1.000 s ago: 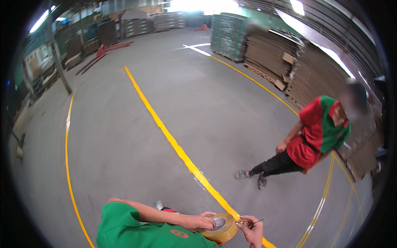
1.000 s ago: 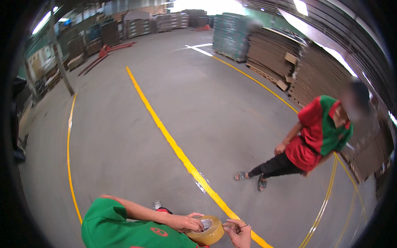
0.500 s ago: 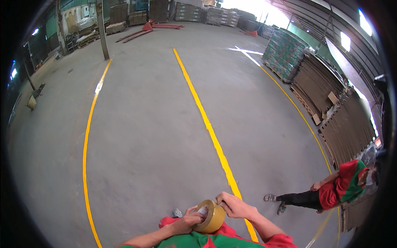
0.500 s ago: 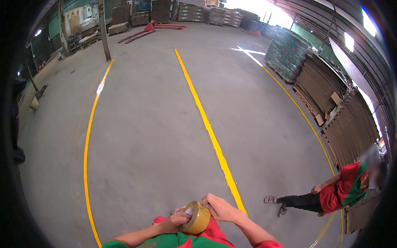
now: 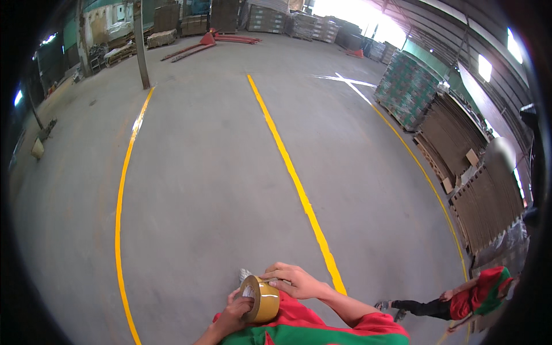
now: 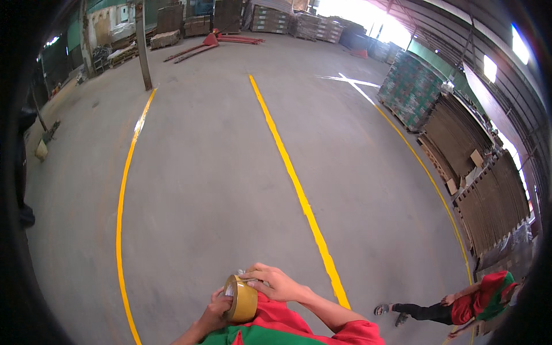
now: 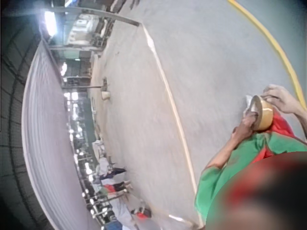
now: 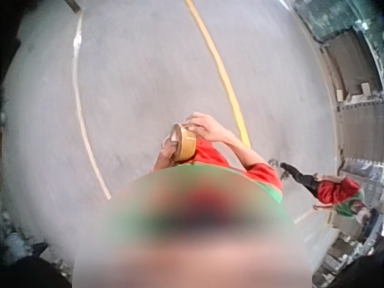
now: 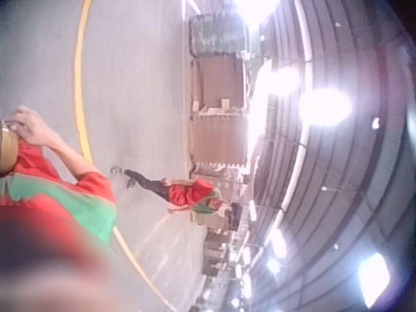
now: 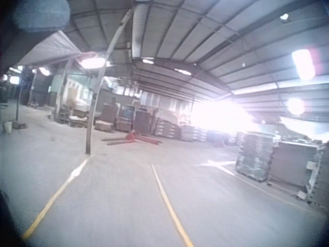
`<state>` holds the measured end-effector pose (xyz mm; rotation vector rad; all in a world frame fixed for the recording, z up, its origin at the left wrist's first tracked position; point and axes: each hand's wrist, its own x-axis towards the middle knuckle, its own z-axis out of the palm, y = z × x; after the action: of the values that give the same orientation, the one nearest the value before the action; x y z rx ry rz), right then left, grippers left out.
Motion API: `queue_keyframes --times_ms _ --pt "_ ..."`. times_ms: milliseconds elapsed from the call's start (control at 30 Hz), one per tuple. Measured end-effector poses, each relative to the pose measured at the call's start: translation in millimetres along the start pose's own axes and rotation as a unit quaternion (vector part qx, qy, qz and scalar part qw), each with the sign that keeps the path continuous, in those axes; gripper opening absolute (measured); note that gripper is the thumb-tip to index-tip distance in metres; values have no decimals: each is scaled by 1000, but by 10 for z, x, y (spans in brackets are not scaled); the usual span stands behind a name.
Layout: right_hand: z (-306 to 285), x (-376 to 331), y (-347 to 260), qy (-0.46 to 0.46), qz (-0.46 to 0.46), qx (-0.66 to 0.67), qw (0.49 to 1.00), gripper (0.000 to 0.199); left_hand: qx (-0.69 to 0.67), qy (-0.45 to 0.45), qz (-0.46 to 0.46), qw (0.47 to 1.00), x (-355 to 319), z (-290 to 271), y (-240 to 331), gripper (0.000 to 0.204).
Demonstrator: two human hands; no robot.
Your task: The person applies yellow floor tape along existing painted lines in a warehouse. They unroll the tape, align it with the lines, press it down, and cut it with a utility knife. A coworker assists by holding the tape at times.
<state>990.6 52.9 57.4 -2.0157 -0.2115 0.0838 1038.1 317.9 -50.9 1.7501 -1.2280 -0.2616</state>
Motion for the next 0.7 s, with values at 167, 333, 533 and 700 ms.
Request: queue_keyframes --times_ms 167,333,533,700 --pt "-473 1274 153 32 38 -29 998 22 -20 19 -4 1000 880 -621 -815 20" --pt "-881 2580 496 45 74 -32 996 18 -58 1 41 997 1712 -1284 -1825 19" --pt "-1128 4473 828 126 93 -77 985 13 -111 -56 81 989 2970 -2636 -3240 16" --pt "-1381 5762 807 188 120 -74 972 11 -119 -143 94 978 3875 -3659 -4079 13"
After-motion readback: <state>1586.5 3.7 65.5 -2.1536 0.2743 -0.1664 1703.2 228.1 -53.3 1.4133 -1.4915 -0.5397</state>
